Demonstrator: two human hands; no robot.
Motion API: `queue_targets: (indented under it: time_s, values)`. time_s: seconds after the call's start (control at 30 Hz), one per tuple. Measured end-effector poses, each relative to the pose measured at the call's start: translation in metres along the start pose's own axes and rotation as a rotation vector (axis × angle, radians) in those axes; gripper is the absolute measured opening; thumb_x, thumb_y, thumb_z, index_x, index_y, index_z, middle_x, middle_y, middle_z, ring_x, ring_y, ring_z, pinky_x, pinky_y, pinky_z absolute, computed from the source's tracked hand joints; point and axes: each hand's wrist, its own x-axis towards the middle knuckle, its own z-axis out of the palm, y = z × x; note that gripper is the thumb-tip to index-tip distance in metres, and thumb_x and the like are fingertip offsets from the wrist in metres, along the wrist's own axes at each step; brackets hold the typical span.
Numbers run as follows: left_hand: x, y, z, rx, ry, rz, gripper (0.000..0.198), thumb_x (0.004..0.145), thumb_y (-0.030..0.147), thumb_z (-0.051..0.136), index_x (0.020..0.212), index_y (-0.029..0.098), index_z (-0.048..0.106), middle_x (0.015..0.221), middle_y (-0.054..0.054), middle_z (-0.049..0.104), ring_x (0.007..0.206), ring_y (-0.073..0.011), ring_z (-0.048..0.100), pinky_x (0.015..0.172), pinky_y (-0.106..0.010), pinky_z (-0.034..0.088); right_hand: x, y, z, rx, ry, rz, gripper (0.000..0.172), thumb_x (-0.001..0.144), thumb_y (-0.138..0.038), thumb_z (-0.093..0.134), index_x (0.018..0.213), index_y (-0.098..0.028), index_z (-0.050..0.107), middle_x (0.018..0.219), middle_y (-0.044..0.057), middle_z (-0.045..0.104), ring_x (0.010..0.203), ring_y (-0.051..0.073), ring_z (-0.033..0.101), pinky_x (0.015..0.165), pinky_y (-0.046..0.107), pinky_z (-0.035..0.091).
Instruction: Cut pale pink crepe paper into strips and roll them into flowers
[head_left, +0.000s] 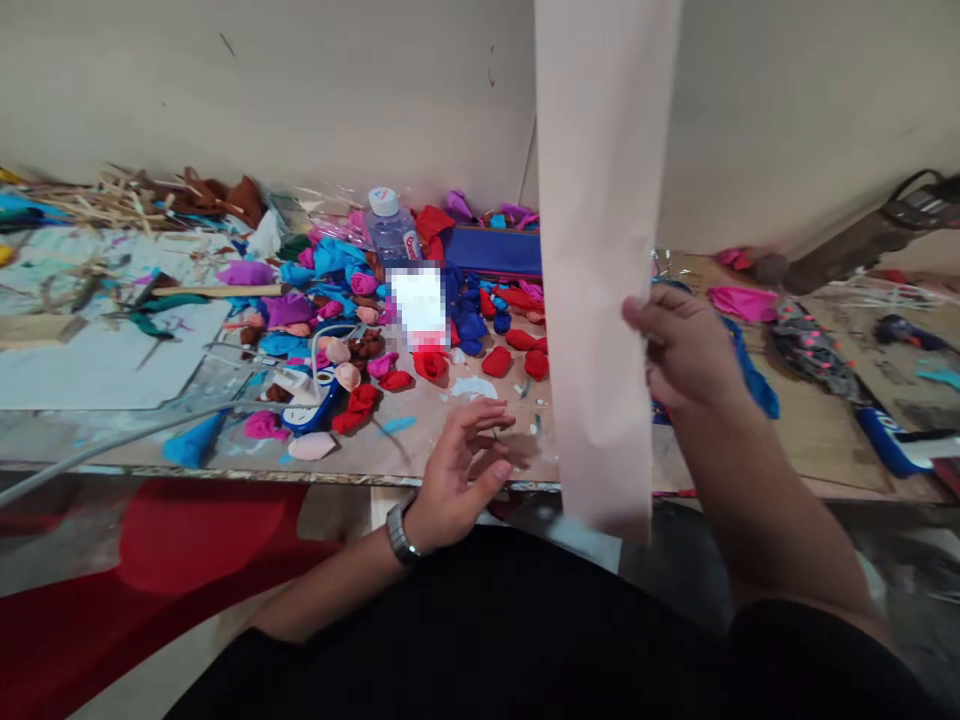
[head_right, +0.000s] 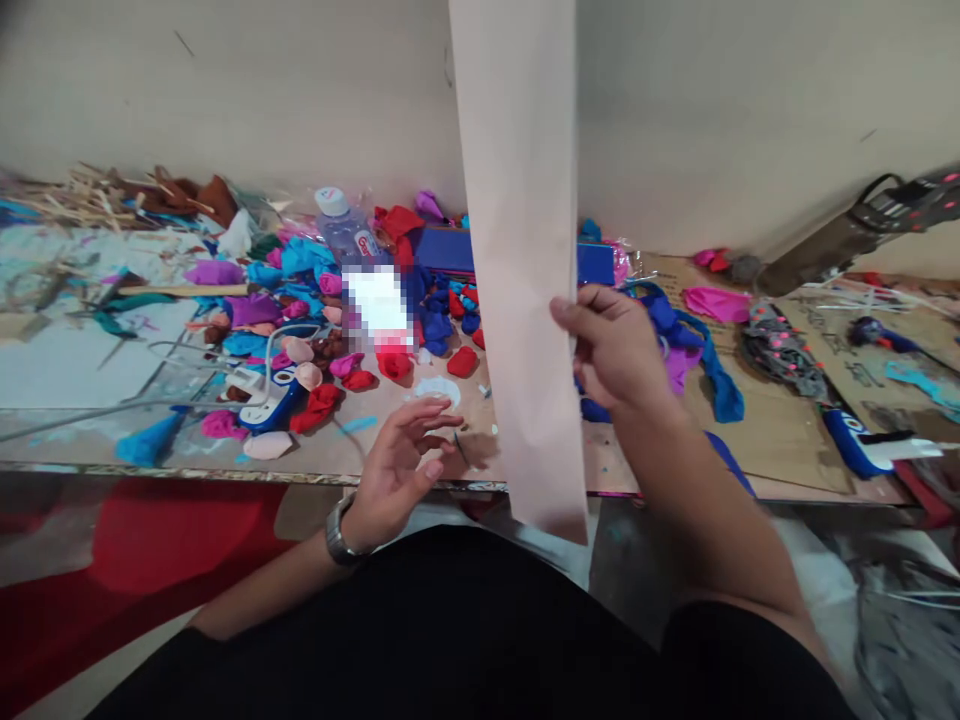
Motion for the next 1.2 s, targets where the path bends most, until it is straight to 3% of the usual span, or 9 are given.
queue_targets:
  time_s: [0.27,0.37,0.57,0.7,0.8,0.93,1.03,1.13,1.2]
  values:
    - [-0.002,-0.014,0.02,0.084,-0.123,-0.06,0.063,0.096,0.033,0.073,0.154,0.034,0.048,0.171,-0.011,0.03,0.158,-0.0344,0.033,0.121,-0.054,0.047,0.009,0.087,0.0,0.107,0.068,0.201,0.063,0.036,-0.051,0.105,0.062,-0.021,0.056,0.052,-0.009,0.054,0.04,0.005,0.042,0.03,0.019,0.03]
    - [-0.004,-0.018,0.026,0.018,-0.201,-0.172,0.071,0.096,0.034,0.073,0.159,0.038,0.04,0.173,-0.01,0.028,0.157,-0.0344,0.036,0.12,-0.055,0.048,0.014,0.104,0.009,0.144,0.054,0.194,0.064,0.038,-0.053,0.105,0.062,-0.022,0.054,0.053,-0.009,0.056,0.042,0.006,0.046,0.033,0.019,0.033]
    - [-0.003,-0.019,0.036,-0.125,-0.24,-0.333,0.078,0.096,0.037,0.074,0.16,0.038,0.029,0.162,-0.015,0.043,0.153,-0.0348,0.043,0.115,-0.055,0.052,0.014,0.121,0.032,0.166,0.041,0.155,0.061,0.047,-0.055,0.101,0.065,-0.025,0.051,0.054,-0.008,0.059,0.044,0.01,0.052,0.037,0.023,0.037]
    - [-0.004,-0.019,0.034,-0.038,-0.182,-0.305,0.08,0.093,0.035,0.077,0.159,0.038,0.032,0.167,-0.014,0.036,0.155,-0.036,0.04,0.113,-0.052,0.053,0.015,0.111,0.033,0.124,0.05,0.063,0.057,0.053,-0.054,0.098,0.068,-0.025,0.051,0.057,-0.009,0.057,0.049,0.01,0.054,0.048,0.026,0.048]
    - [-0.005,-0.017,0.03,-0.027,-0.179,-0.31,0.084,0.092,0.036,0.078,0.16,0.039,0.029,0.17,-0.014,0.03,0.153,-0.0361,0.043,0.112,-0.051,0.054,0.02,0.091,0.025,0.016,0.085,-0.131,0.054,0.064,-0.059,0.092,0.073,-0.026,0.05,0.066,-0.007,0.059,0.059,0.013,0.058,0.058,0.028,0.053]
    - [0.0,-0.013,0.025,0.038,-0.167,-0.217,0.076,0.097,0.037,0.073,0.16,0.034,0.03,0.169,-0.015,0.032,0.155,-0.0335,0.039,0.122,-0.055,0.045,0.033,0.044,0.01,-0.35,0.25,-0.581,0.05,0.082,-0.067,0.076,0.08,-0.025,0.048,0.078,-0.003,0.058,0.077,0.017,0.066,0.071,0.033,0.056]
    - [0.007,-0.011,0.021,0.03,-0.108,-0.116,0.066,0.099,0.037,0.069,0.156,0.031,0.037,0.166,-0.013,0.036,0.155,-0.031,0.037,0.126,-0.054,0.039,0.048,0.007,0.001,-0.375,0.411,-0.978,0.047,0.091,-0.068,0.066,0.088,-0.024,0.05,0.104,0.004,0.061,0.101,0.024,0.069,0.087,0.045,0.058]
    - [0.014,-0.009,0.018,-0.125,-0.06,-0.157,0.054,0.1,0.043,0.066,0.148,0.029,0.045,0.162,-0.013,0.042,0.15,-0.0298,0.044,0.122,-0.053,0.045,0.059,-0.004,-0.002,-0.539,0.42,-0.998,0.043,0.096,-0.068,0.058,0.098,-0.025,0.059,0.12,0.008,0.059,0.123,0.033,0.064,0.09,0.049,0.059]
    - [0.019,-0.008,0.015,-0.293,-0.019,-0.248,0.049,0.102,0.049,0.061,0.144,0.027,0.049,0.158,-0.014,0.048,0.143,-0.0299,0.053,0.118,-0.054,0.048,0.061,0.008,-0.002,-0.694,0.376,-0.934,0.038,0.096,-0.063,0.062,0.097,-0.025,0.062,0.12,0.009,0.062,0.122,0.035,0.064,0.087,0.051,0.061]
